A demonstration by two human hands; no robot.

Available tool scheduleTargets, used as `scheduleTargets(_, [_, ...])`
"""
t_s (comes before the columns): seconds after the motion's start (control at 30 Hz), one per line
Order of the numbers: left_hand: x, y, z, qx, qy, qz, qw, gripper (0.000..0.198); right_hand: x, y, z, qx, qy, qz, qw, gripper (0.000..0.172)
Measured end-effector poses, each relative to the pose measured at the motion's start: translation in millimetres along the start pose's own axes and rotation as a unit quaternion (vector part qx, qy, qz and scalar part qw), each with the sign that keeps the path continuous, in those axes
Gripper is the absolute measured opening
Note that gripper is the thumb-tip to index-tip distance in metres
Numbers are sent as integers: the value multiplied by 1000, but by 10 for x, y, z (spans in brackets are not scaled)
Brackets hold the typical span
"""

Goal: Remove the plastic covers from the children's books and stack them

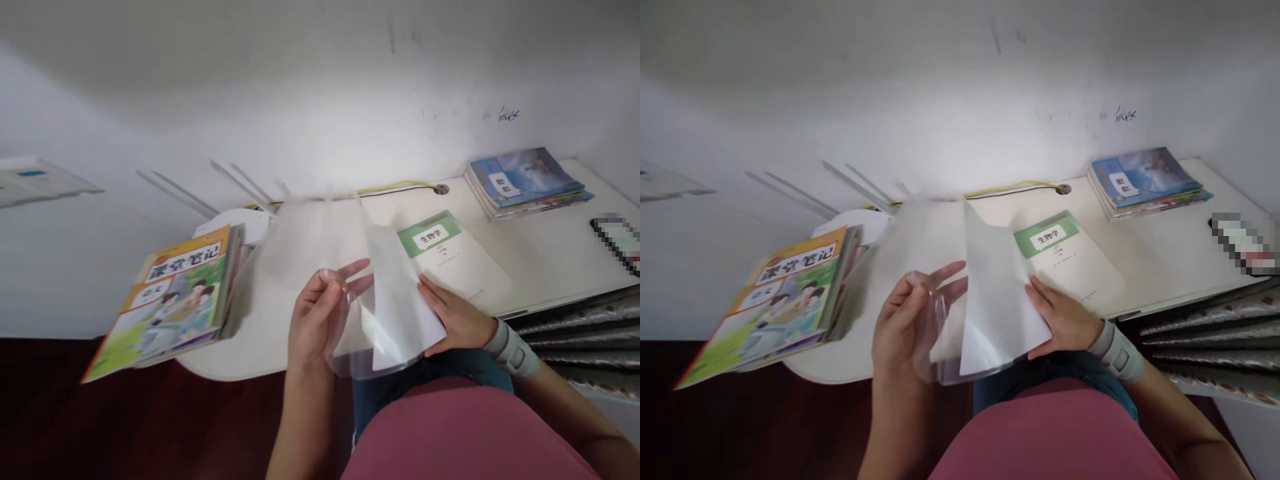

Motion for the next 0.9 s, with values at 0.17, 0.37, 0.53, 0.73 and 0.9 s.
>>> scheduleTargets(0.17, [172,130,-559,247,77,-115,959,80,-235,-102,142,131,-10,-7,991,106])
scheduleTargets(0.37, [446,501,-1172,486,139,-221,834,96,-482,-225,215,170,-79,-64,980,95])
scheduleTargets(0.53, [639,747,-1360,504,164,-203,823,96,-506,-244,238,202,-156,-116,960,71])
scheduleTargets(0.73, [680,684,-1465,500,140,-207,829,95,-491,-226,277,231,-127,-109,958,53])
scheduleTargets(0.9, [975,738,-1489,526,162,-150,821,92,-619,-498,330,281,-185,-185,923,46])
Point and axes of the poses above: each hand's wrist, its own x-axis towards the middle knuckle, its own z-axis out of the back of the hand, y = z × x, the point moved 9 cm from there along x, towards the middle knuckle, and after that the axes turned 7 degrees about y, right-handed, at the moved point
